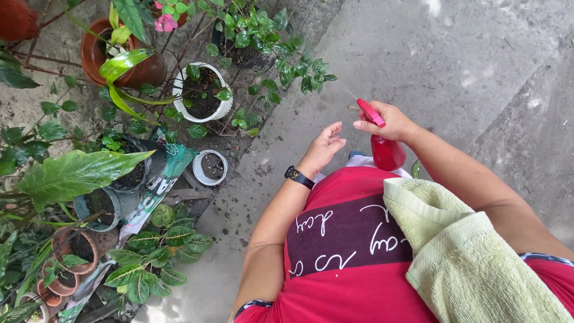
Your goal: Spraying water on various potted plants using a red spray bottle in an outdoor garden setting.
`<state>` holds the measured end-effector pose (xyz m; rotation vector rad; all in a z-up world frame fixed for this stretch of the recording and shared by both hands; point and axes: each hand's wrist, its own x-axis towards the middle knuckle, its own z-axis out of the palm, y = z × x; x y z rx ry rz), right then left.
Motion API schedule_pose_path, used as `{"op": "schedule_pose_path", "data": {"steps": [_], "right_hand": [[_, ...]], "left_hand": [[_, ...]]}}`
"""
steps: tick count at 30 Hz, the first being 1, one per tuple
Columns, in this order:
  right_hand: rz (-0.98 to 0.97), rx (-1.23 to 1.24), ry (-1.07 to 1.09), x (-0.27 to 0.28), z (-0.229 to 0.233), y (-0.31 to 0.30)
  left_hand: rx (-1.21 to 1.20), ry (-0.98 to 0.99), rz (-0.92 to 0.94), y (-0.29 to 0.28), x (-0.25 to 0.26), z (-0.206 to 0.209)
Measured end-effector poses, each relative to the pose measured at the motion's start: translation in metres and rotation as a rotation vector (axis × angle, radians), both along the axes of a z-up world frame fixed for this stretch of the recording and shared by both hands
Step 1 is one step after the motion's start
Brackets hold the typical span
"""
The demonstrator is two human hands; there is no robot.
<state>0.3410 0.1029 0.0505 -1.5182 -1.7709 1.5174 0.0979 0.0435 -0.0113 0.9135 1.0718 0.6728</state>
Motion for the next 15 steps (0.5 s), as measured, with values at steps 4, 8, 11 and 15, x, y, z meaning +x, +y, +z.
{"op": "schedule_pose_path", "data": {"steps": [4,8,11,15], "right_hand": [[0.004,-0.018,0.006,0.007,0.004,0.002],[0.068,-0.025,0.006,0.012,-0.001,-0.001],[0.093,-0.002,0.011,0.015,-0.004,-0.002],[0.124,-0.077,-0.113,0.021,-0.004,-0.007]], "left_hand": [[-0.007,-0.012,0.001,0.002,0.006,-0.003],[0.009,-0.028,-0.008,0.000,0.012,-0.005],[0.010,-0.010,-0.022,0.001,0.015,-0.005],[0.027,-0.007,-0.027,0.000,0.017,-0.011]]}}
